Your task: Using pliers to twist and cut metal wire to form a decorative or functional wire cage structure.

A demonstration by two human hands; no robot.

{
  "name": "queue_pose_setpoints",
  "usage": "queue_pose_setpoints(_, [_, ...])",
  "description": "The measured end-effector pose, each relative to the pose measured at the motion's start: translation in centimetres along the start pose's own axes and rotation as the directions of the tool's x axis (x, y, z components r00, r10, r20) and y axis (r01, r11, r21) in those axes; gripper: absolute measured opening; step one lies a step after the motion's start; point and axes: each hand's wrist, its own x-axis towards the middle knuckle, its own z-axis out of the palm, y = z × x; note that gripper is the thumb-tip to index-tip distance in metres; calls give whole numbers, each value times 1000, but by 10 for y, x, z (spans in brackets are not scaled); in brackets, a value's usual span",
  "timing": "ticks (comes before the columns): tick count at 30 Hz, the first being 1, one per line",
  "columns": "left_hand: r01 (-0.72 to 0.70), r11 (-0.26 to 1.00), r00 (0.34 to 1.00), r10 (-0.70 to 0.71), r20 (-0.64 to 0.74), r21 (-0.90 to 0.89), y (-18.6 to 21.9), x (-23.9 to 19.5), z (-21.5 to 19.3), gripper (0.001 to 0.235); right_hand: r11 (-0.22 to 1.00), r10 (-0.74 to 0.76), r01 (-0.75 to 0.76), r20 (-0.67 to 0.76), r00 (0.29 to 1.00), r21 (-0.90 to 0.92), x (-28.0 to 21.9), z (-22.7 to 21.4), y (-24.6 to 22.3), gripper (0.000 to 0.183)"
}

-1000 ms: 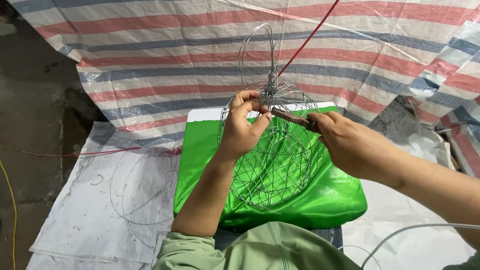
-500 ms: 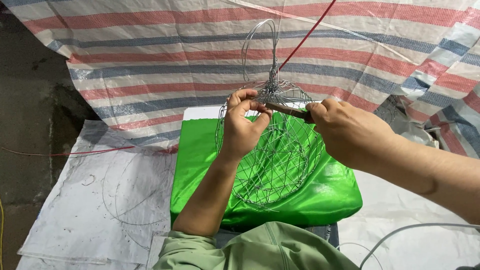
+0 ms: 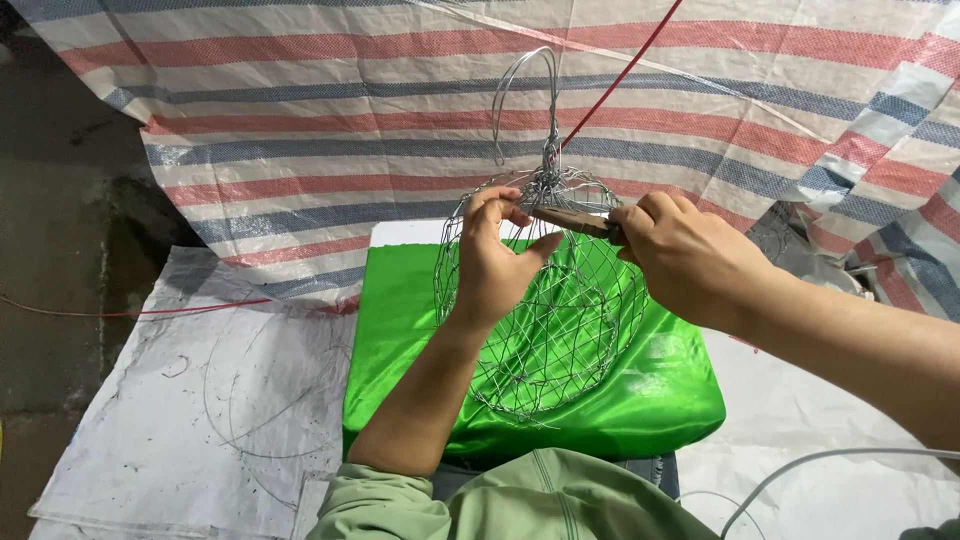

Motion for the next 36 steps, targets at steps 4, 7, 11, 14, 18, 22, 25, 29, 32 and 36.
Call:
queue_pose_setpoints(4, [-155, 988, 987, 154, -54, -11, -1, -2, 8, 38, 975, 141, -172, 207, 968, 143, 5, -18, -4, 28])
queue_pose_setpoints(7, [-238, 971, 969, 239, -69, 23, 0, -1, 11, 31, 943, 157, -237, 315, 936, 233, 9, -16, 9, 24])
queue_pose_setpoints(11, [-190, 981, 980, 187, -62, -35, 2, -1, 12, 34, 893, 122, -270, 386, 915, 359, 13, -33, 9, 22])
queue_pose_setpoints(14, [-170, 985, 984, 170, -55, 14, 0, -2, 11, 36, 670, 98, -423, 492, 865, 610, 12, -36, 14, 18])
queue_pose_setpoints(18, [-150, 988, 987, 152, -49, 37, -5, -3, 13, 36, 407, -65, -416, 480, 875, 813, 12, -19, 38, 20])
queue_pose_setpoints(22, [-144, 990, 989, 144, -45, 1, -4, -4, 14, 35, -38, -304, -278, 253, 918, 960, 13, 35, 58, 13])
queue_pose_setpoints(25, [-175, 984, 983, 173, -58, -21, -7, -3, 14, 42, -62, -368, -172, 138, 919, 983, 12, 20, 40, 35])
queue_pose_setpoints(29, [-165, 985, 983, 168, -74, 49, 1, -9, 9, 48, 444, -189, -276, 390, 901, 853, 4, 2, 24, 26])
queue_pose_setpoints(32, [-196, 978, 969, 204, -140, 71, 22, -20, -1, 27, 476, -102, -330, 424, 900, 815, -11, 17, 31, 22])
queue_pose_setpoints(36, [89, 931, 968, 2, 250, -355, 43, -57, 4, 44, -84, -416, -165, 116, 902, 983, -35, 36, 34, 28])
